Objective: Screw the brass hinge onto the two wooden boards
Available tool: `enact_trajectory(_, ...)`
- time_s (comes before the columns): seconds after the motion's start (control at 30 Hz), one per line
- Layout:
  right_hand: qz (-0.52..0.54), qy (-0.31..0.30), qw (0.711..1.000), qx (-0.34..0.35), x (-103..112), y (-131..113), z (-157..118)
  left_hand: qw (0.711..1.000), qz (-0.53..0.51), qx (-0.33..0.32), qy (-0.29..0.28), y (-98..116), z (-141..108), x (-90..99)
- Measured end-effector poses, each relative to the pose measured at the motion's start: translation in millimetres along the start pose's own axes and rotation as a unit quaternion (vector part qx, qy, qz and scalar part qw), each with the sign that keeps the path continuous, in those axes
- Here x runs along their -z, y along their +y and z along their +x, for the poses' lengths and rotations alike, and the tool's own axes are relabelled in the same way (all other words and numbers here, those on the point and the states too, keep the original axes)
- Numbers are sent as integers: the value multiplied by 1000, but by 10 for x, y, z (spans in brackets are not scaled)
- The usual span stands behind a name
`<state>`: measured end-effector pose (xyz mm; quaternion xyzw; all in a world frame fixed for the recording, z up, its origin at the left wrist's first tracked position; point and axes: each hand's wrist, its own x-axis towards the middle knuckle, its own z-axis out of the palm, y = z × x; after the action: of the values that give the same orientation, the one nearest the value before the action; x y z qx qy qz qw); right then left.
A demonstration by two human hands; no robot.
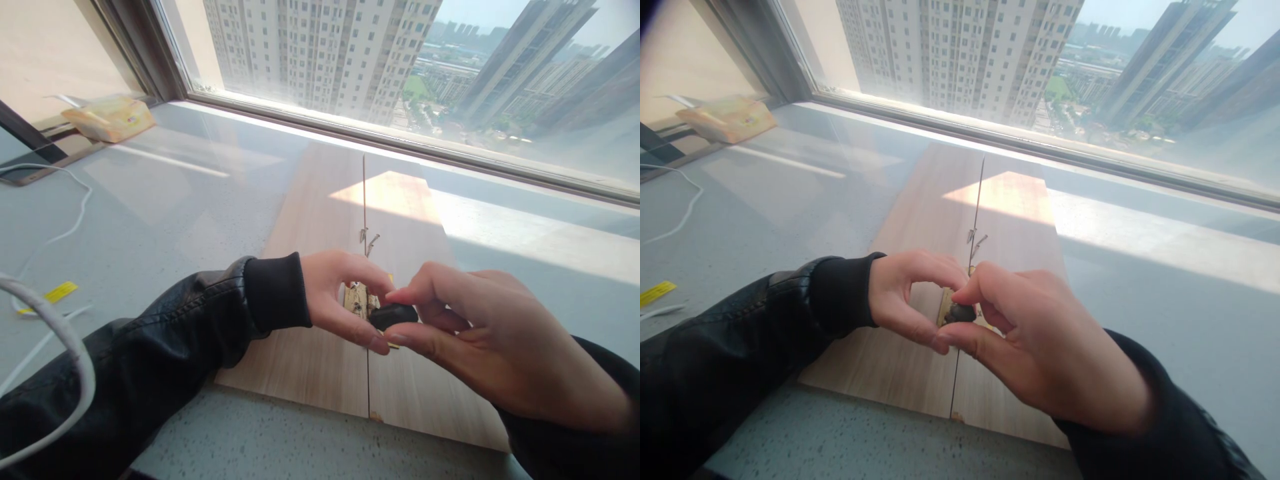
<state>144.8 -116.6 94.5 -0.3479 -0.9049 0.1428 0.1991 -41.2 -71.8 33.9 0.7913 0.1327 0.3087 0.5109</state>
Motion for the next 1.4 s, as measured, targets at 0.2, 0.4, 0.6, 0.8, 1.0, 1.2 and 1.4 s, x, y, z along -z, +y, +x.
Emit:
enact_trajectory(0.2,-101,58,993,6,-46,14,34,998,56,-37,-8,-29,0,33)
enact_trajectory(0.4,-170,114,979,-14,-88,-93,20,991,127,-44,12,-26,14,39)
enact_trajectory(0.6,-172,155,972,-41,-162,-155,37,985,156,-77,13,14,26,7)
enact_trajectory(0.8,-31,41,998,-21,-41,-56,74,988,121,-93,-6,-12,33,59)
enact_trajectory(1.0,150,-112,982,-1,120,8,43,995,50,-67,-52,-92,12,57)
enact_trajectory(1.2,94,-89,991,-15,97,18,0,998,47,-16,-46,-25,5,54)
enact_trajectory(1.4,50,-68,996,17,39,-2,2,998,25,-31,-42,21,16,63)
